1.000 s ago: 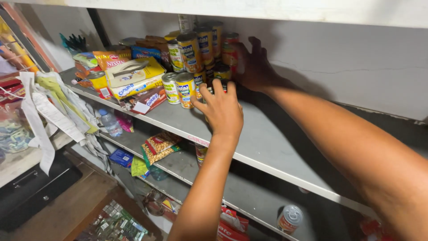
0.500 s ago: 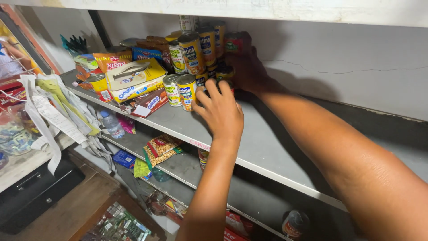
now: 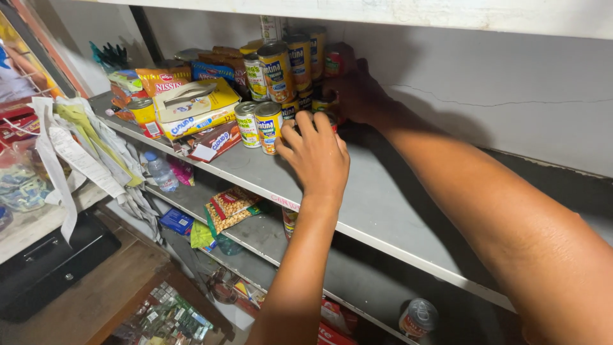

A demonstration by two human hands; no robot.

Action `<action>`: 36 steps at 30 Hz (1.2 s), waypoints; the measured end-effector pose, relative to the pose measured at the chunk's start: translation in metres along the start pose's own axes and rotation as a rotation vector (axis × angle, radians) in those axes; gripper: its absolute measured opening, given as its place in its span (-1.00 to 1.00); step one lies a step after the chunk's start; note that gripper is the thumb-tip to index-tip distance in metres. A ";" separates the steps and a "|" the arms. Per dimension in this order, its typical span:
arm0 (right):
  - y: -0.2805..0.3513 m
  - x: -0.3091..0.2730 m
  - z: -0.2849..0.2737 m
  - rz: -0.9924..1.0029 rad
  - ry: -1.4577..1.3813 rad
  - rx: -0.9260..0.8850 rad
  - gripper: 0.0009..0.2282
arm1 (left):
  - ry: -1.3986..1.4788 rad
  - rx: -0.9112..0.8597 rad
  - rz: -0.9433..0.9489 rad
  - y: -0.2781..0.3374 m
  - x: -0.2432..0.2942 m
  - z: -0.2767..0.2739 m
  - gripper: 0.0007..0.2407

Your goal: Organizing and stacking various canned food items on shelves.

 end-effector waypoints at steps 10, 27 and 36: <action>0.011 0.002 0.000 -0.017 -0.053 0.010 -0.69 | 0.228 0.141 -0.083 -0.003 -0.012 -0.010 -0.65; 0.143 0.039 -0.073 0.215 -0.332 -0.113 -0.41 | 1.335 -0.353 -0.333 0.015 -0.072 0.048 -0.53; 0.190 0.018 -0.129 0.453 -0.206 -0.437 -0.42 | 0.872 -0.288 -0.166 0.019 -0.055 0.013 -0.49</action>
Point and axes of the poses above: each hand's wrist, its own y-axis away from the middle knuckle, its own z-axis out of the palm, x = y × z, the point moved 7 cm from there along -y, towards the middle knuckle, and after that the axes turned 4 degrees about -x, right-handed, at the moved point
